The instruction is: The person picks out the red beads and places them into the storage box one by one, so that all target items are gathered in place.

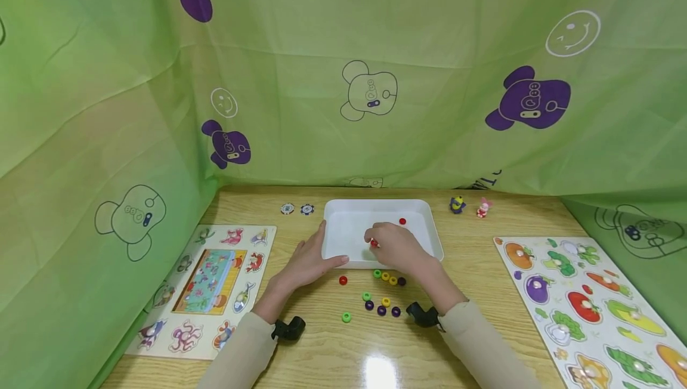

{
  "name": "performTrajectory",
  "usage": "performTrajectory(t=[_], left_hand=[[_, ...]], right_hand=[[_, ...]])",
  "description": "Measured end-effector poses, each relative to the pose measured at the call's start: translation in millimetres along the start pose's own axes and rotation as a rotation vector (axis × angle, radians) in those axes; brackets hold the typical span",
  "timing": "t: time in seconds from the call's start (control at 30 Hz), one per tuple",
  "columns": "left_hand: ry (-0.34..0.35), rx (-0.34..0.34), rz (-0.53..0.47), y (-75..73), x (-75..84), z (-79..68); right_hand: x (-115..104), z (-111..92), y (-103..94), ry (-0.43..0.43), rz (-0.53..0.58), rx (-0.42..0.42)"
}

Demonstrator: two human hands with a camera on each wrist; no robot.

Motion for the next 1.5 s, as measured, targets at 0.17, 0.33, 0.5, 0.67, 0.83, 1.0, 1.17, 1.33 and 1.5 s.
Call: performTrajectory(t=[0.17,0.33,0.5,0.67,0.83,1.0,1.17,1.33,1.5], left_hand=[[-0.009,-0.002,0.01,-0.8,-1.2,-0.2],[-0.005,0.008,0.02,-2.4,-1.3,-0.3],[0.008,0.008,0.015,-2.1,-0.8,0.3],[0.015,0.003,0.007,-0.2,-1.7,1.6],[0.035,0.009,0.005,-1.3,0.3,2.5],[0.057,0.011,0.001,-3.4,3.1,2.6],[0.057,0.011,-0.004,-2.9,2.8,2.5],[0.051,0.013,0.002,-1.8,0.8,2.6],[0.039,0.006,0.014,-0.9,-0.3,2.6]], right_hand=[[-37.2,-23.4,-14.3,-0.161,-0.045,0.018],[-73.8,-39.4,-7.6,-0.303,-0.047,-0.016],[-95.2,-47.0,13.5,-0.39,-0.133,-0.042],[-99.9,-49.4,26.6,-0.398,-0.203,-0.054],[-97.7,-46.4,29.9,-0.378,-0.186,-0.055],[-94.3,-41.0,32.0,-0.34,-0.209,-0.051],[-91.5,-39.4,36.2,-0.301,-0.225,-0.085],[-92.5,-40.9,34.8,-0.319,-0.182,-0.073],[-94.0,-42.3,33.4,-0.351,-0.144,-0.074]])
Point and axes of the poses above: each hand's wrist, its own z-axis towards the middle knuckle, its own y-axis out of the palm, x = y × z, the point moved 9 cm from there along z, towards the middle knuckle, and after that the axes turned 8 degrees about -z, right-handed, at the moved point
